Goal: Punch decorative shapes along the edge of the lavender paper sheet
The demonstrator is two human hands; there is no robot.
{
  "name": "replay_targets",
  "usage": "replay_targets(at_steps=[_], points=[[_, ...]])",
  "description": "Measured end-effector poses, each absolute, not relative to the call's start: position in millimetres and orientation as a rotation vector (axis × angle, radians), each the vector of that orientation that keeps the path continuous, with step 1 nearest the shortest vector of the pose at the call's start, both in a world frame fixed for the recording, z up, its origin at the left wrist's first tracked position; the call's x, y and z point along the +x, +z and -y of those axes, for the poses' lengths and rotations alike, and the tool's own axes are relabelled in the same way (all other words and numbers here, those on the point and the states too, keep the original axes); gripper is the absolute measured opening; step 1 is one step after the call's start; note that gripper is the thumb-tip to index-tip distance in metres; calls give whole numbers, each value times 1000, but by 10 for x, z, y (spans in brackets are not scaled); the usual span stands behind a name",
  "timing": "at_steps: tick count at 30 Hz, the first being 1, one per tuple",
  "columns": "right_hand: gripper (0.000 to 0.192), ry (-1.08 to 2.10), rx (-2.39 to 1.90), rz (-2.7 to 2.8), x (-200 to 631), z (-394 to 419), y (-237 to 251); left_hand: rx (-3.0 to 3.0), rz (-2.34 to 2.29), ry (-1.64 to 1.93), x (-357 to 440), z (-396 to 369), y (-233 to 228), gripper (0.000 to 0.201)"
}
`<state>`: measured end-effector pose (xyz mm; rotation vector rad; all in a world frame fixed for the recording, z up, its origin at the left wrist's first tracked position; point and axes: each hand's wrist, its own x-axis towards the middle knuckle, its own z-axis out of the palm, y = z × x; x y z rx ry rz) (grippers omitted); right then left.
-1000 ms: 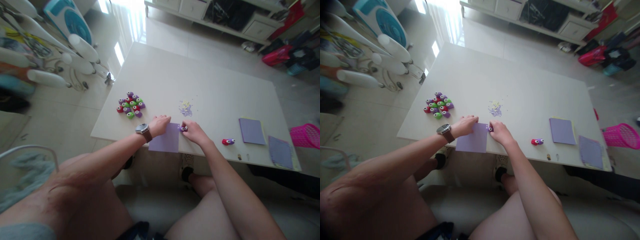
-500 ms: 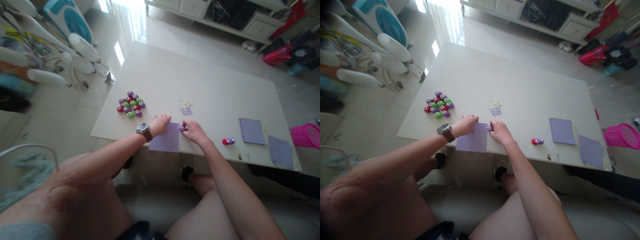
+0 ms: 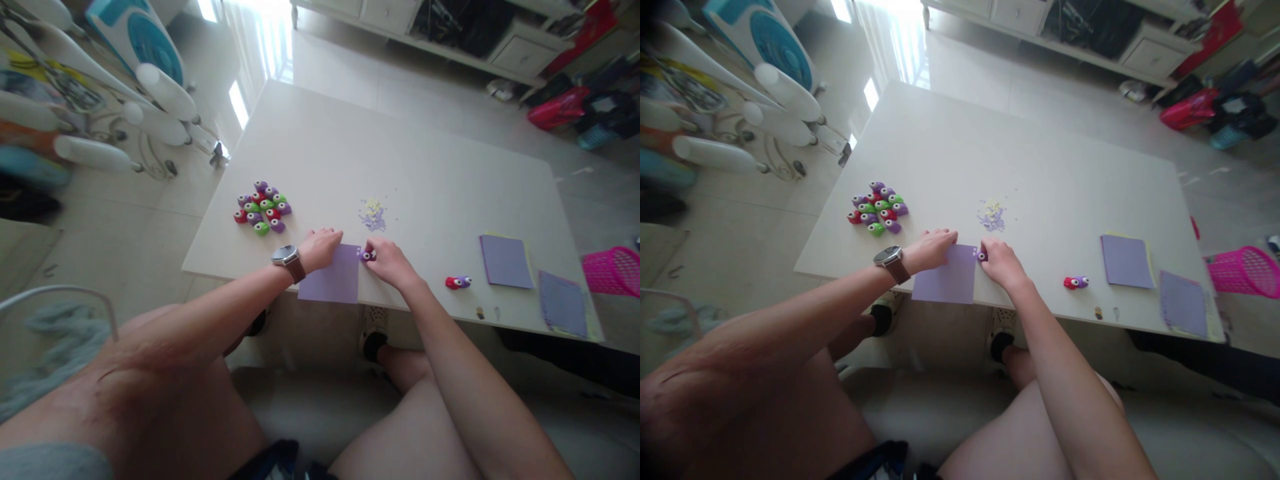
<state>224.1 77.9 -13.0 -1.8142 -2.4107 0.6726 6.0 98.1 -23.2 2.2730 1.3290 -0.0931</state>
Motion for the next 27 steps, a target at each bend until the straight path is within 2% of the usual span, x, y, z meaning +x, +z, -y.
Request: replay_targets(at_steps=[15,27], points=[[16,675,-1808,2417,2249,-786,-153,2269,-1322,-90,58,-987,-240,34],[18,803,-1748,2409,2269,-786,-151,2263,-1329,-89,63,-981,-233,35]])
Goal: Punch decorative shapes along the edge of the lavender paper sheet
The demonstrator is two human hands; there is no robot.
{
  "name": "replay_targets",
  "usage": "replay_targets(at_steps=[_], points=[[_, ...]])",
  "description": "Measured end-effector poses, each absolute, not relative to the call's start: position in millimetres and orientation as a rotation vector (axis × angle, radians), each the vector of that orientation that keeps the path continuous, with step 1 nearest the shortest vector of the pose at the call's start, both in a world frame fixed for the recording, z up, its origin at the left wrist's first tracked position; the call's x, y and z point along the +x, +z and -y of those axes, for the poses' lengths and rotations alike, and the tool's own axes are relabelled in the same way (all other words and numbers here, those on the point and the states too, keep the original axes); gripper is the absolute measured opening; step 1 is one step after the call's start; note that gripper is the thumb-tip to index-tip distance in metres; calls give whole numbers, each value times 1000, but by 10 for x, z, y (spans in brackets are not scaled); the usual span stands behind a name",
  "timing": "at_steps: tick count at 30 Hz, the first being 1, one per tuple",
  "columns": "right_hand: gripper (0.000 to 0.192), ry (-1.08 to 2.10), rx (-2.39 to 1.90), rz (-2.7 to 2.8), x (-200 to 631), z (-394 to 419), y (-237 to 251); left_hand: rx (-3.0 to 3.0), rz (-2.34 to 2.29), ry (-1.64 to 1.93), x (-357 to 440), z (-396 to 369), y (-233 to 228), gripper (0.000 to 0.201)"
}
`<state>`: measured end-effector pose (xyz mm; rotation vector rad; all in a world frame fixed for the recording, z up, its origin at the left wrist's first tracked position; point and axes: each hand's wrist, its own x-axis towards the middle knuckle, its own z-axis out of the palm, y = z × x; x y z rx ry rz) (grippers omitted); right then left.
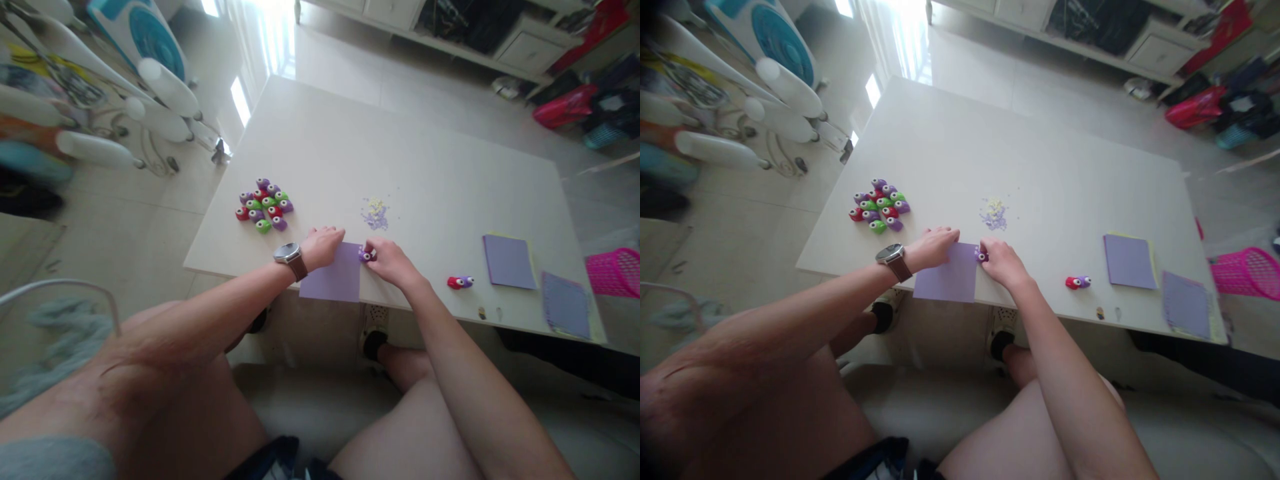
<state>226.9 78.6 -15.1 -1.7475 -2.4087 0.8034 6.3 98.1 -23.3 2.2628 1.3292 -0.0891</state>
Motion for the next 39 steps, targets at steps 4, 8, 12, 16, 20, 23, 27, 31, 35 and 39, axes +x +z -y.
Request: replay_targets(at_steps=[4,8,12,16,20,23,27,31,35,39], points=[[19,807,-1758,2413,2287,-785,-150,2272,-1323,-86,62,-980,-223,34],[18,796,-1759,2437,2279,-780,-137,2278,-1325,-90,66,-976,-209,34],[17,794,-1762,2444,2270,-778,-126,2281,-1327,-99,68,-968,-198,33],[17,797,-1752,2453,2270,-778,-117,2271,-1325,-98,64,-974,-199,34],[18,782,-1761,2474,2269,-777,-110,2262,-1324,-95,64,-982,-205,35],[18,773,-1760,2486,2266,-775,-103,2252,-1327,-96,66,-983,-206,37],[18,775,-1753,2493,2260,-774,-93,2247,-1325,-89,65,-984,-209,39],[17,817,-1757,2456,2258,-773,-93,2254,-1317,-92,63,-985,-219,38],[18,851,-1754,2429,2268,-772,-100,2266,-1318,-84,63,-981,-223,36],[19,852,-1763,2427,2276,-773,-102,2267,-1318,-84,59,-982,-222,35]])
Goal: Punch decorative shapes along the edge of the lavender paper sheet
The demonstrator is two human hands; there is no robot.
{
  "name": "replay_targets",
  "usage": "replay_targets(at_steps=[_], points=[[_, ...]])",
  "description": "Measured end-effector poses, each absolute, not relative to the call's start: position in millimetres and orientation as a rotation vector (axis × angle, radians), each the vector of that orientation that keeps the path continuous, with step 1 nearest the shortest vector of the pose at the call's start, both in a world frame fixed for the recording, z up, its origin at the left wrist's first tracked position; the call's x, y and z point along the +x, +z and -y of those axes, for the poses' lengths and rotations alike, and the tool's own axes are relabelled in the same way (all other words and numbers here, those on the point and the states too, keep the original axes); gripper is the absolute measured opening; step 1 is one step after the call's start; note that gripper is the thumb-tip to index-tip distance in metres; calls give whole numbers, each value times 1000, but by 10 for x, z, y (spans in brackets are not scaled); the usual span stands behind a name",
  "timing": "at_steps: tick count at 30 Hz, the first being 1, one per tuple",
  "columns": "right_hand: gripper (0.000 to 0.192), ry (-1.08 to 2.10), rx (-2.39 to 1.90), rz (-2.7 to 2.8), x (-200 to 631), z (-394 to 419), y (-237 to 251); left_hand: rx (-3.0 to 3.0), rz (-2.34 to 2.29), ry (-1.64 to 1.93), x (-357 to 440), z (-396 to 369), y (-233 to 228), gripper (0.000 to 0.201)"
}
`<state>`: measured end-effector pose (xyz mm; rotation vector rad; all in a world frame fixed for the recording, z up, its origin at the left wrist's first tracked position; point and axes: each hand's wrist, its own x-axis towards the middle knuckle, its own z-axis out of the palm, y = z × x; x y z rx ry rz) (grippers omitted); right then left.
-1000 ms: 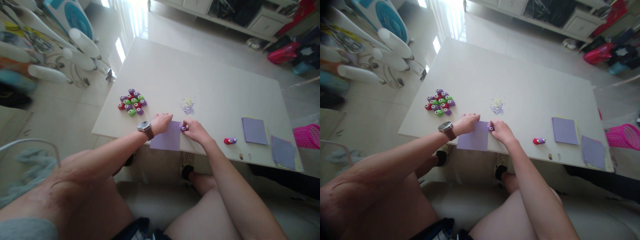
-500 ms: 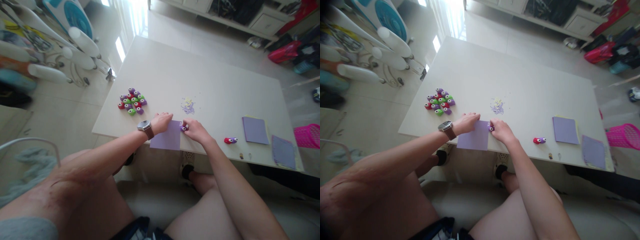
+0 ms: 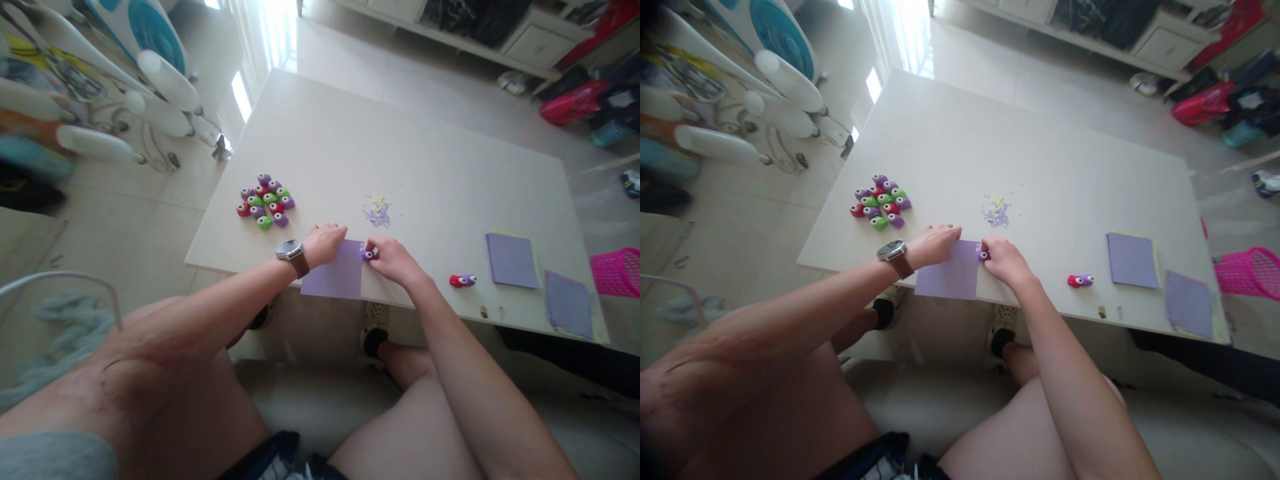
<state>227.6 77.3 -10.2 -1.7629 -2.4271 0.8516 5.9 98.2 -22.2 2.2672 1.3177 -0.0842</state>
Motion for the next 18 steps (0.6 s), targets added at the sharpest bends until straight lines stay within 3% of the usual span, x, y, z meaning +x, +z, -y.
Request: replay_targets(at_steps=[18], points=[[16,778,-1815,2449,2263,-776,-118,2263,-1322,-96,73,-984,-206,35]])
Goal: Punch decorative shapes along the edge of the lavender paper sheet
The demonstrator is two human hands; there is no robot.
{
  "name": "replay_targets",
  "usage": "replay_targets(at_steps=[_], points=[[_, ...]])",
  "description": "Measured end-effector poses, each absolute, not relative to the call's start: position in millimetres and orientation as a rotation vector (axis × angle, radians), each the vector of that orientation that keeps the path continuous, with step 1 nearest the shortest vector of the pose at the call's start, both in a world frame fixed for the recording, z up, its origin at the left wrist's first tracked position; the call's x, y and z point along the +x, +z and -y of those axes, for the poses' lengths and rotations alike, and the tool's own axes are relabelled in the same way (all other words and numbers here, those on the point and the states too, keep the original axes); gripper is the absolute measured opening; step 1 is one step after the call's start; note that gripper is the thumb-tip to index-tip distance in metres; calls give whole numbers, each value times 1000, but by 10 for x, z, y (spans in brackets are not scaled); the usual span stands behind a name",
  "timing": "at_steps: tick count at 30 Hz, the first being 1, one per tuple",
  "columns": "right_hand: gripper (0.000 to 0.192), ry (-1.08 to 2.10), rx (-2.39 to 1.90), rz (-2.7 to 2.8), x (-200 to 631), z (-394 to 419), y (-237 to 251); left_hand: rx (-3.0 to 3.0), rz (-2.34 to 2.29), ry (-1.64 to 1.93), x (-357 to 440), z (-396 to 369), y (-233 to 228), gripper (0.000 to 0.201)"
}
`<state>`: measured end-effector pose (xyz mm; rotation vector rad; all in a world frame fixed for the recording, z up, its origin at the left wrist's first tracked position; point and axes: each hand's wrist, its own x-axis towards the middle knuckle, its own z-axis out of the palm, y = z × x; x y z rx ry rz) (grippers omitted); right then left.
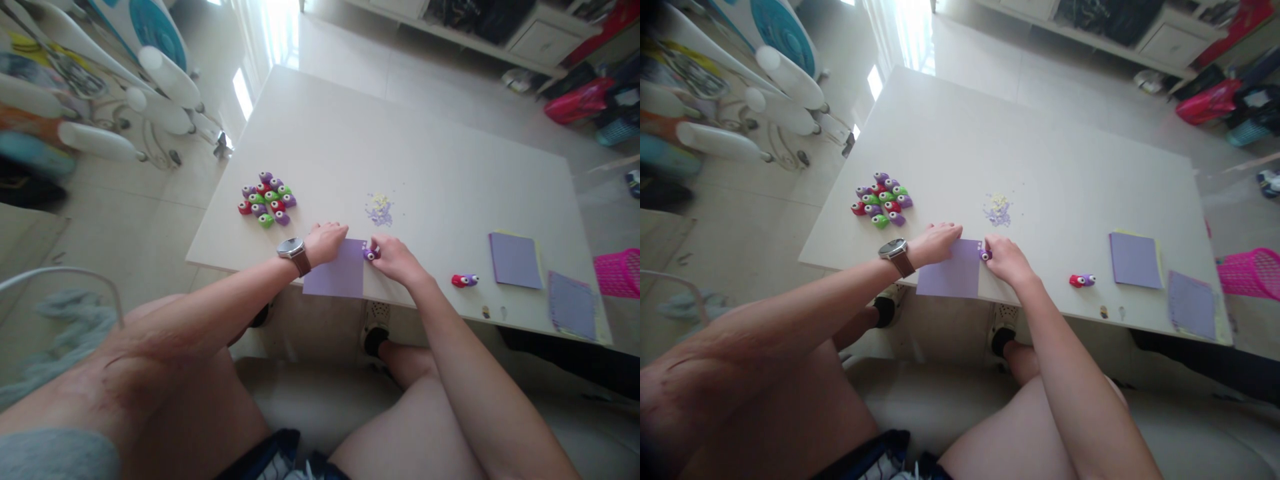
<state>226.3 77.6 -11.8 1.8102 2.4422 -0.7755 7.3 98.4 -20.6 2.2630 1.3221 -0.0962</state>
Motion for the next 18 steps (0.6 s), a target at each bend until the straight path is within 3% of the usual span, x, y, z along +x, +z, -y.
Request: replay_targets(at_steps=[18], points=[[19,-788,1797,-2454,2274,-782,-123,2246,-1325,-106,76,-987,-181,33]])
